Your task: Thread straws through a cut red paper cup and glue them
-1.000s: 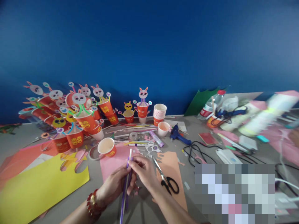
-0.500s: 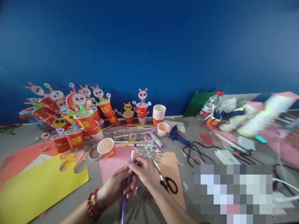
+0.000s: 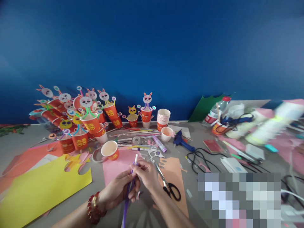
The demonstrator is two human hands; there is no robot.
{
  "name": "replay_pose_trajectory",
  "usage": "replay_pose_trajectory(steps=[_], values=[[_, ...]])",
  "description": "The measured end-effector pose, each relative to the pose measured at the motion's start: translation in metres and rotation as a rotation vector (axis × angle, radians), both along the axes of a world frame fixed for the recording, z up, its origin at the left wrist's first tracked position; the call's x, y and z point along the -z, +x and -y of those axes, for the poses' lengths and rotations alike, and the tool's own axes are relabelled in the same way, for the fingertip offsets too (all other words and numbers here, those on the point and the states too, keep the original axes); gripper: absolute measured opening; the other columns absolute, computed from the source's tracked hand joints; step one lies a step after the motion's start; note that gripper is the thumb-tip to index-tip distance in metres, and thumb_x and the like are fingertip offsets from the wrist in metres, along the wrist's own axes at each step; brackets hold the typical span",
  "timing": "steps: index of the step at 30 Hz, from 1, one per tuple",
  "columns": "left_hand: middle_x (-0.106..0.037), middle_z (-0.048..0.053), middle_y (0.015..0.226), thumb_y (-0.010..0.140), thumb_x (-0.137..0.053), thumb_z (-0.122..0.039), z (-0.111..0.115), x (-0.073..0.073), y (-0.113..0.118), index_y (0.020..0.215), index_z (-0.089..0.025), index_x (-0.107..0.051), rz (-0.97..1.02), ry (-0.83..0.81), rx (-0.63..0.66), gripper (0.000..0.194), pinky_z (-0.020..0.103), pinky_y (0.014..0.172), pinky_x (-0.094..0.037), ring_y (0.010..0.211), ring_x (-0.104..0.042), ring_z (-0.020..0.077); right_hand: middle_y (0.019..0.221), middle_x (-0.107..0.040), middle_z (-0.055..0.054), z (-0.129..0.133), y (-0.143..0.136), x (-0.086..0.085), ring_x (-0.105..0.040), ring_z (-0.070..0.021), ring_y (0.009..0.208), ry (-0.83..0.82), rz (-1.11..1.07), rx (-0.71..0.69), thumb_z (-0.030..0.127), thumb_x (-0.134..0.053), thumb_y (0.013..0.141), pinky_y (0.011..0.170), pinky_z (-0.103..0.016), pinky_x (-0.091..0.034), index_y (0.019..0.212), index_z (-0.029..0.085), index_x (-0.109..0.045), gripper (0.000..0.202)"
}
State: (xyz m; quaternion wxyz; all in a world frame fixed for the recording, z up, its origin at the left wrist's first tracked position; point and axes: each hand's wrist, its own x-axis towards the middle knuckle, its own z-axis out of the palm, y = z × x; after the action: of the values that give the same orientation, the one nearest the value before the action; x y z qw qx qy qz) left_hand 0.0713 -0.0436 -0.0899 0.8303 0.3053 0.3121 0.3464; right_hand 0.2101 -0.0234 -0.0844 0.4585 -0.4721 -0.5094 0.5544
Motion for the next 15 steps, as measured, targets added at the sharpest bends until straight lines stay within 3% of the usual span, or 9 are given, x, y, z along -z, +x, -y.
replay_pose_trajectory(steps=[6, 11, 15], values=[[-0.066, 0.003, 0.068, 0.084, -0.068, -0.052, 0.0, -0.008, -0.004, 0.083, -0.015, -0.055, -0.082, 0.015, 0.036, 0.04, 0.022, 0.041, -0.044, 0.036, -0.041, 0.0045, 0.041, -0.05, 0.008, 0.007, -0.005, -0.002, -0.05, -0.0123, 0.031, -0.188, -0.119, -0.098, 0.056, -0.069, 0.08, 0.035, -0.022, -0.031, 0.069, 0.022, -0.058, 0.037], [-0.059, -0.002, 0.058, 0.083, -0.067, -0.055, -0.002, -0.012, -0.007, 0.087, -0.014, -0.057, -0.097, 0.014, 0.073, 0.042, 0.019, 0.038, -0.037, 0.035, -0.031, 0.0032, 0.041, -0.053, 0.008, 0.006, -0.006, 0.0, -0.055, -0.0131, 0.032, -0.194, -0.199, -0.107, 0.056, -0.069, 0.079, 0.036, -0.021, -0.034, 0.07, 0.021, -0.058, 0.038], [-0.058, -0.003, 0.056, 0.081, -0.069, -0.055, -0.004, -0.006, -0.006, 0.085, -0.014, -0.057, -0.073, 0.008, 0.057, 0.043, 0.018, 0.037, -0.037, 0.033, -0.031, 0.0027, 0.044, -0.057, 0.006, 0.006, -0.007, 0.004, -0.057, -0.0135, 0.034, -0.169, -0.204, -0.093, 0.058, -0.068, 0.08, 0.037, -0.021, -0.036, 0.07, 0.02, -0.058, 0.04]])
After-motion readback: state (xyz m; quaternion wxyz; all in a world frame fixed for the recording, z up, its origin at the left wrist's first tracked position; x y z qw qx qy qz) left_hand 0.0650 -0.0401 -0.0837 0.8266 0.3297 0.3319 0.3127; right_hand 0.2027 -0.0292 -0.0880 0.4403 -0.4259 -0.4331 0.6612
